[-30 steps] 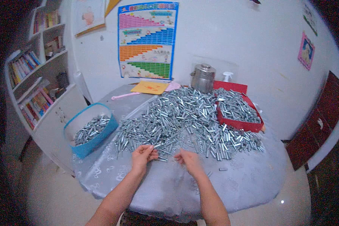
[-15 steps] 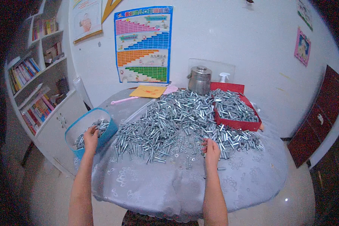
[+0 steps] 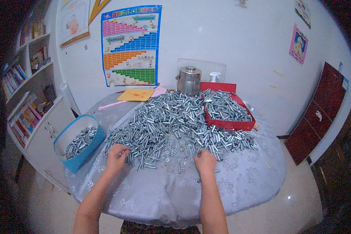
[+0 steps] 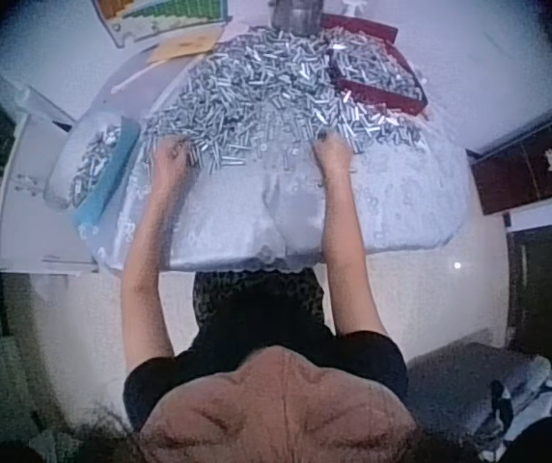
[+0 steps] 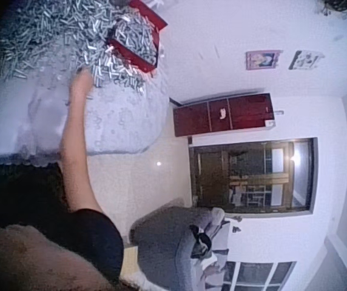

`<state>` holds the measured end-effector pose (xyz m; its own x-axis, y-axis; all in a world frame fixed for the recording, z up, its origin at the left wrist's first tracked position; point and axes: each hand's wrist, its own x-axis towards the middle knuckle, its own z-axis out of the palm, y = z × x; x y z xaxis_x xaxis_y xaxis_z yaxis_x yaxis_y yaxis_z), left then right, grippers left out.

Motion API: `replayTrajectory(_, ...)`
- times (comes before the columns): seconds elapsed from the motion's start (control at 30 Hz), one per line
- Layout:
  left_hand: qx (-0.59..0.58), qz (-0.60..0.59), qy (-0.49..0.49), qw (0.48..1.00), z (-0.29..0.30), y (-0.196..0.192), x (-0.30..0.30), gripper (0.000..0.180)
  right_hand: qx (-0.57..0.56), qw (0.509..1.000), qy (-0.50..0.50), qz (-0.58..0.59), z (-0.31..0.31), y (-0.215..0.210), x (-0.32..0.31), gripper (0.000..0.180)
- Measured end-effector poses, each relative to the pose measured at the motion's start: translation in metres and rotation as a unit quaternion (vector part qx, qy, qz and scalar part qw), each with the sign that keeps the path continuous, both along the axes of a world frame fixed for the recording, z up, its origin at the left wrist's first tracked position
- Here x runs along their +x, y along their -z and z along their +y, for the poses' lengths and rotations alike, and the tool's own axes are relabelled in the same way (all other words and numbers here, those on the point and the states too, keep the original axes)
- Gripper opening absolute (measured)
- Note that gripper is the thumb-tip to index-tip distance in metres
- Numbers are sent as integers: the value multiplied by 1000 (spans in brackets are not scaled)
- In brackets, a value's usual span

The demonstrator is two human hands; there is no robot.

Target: The person repeatedly picks up small metal sleeves and cylindrical pins from a large pile on a table, inserts the pins into the sleeves, and places the assembled units into a blue basket. The task continues throughout the clip with the person handling items one at a time.

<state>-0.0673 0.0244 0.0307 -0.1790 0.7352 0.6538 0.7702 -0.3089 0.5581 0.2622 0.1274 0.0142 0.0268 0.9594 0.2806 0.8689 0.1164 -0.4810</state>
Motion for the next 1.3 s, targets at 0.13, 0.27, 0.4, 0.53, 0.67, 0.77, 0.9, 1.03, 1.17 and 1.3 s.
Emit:
replayTrajectory(0.13, -32, 18, 55, 998, 8, 3, 28, 10, 6, 1000, -11, 1, 0, 6, -1, 27)
replayTrajectory(0.27, -97, 55, 130, 985, 13, 8, 43, 11, -7, 996, -30, 84, -2, 1, -10, 28)
replayTrajectory(0.4, -166, 128, 190, 959, 16, 7, 50, 14, 2, 982, -69, 174, -1, 0, -14, 31)
replayTrajectory(0.53, -154, 168, 188, 955, 12, 4, 57, 15, -53, 938, -155, 306, 3, 12, -20, 35)
replayTrajectory(0.67, -97, 202, 211, 951, 12, 11, 72, 13, -157, 832, -243, 473, 1, 9, -29, 37)
replayTrajectory(0.77, -94, 216, 201, 951, 17, 21, 73, 15, -216, 800, -271, 490, -2, 0, -29, 39)
replayTrajectory(0.9, -77, 113, 166, 977, 15, 20, 76, 16, -216, 797, -262, 499, -6, -4, -34, 37)
replayTrajectory(1.03, -157, -296, 166, 928, 13, 19, 76, 16, -184, 834, -275, 441, -17, -6, -43, 35)
replayTrajectory(1.17, -137, -548, 177, 806, 10, 20, 70, 17, -167, 861, -323, 355, -32, -5, -61, 28)
replayTrajectory(1.3, -130, -621, 177, 753, 8, 27, 62, 19, -106, 883, -380, 254, -38, -3, -70, 22)
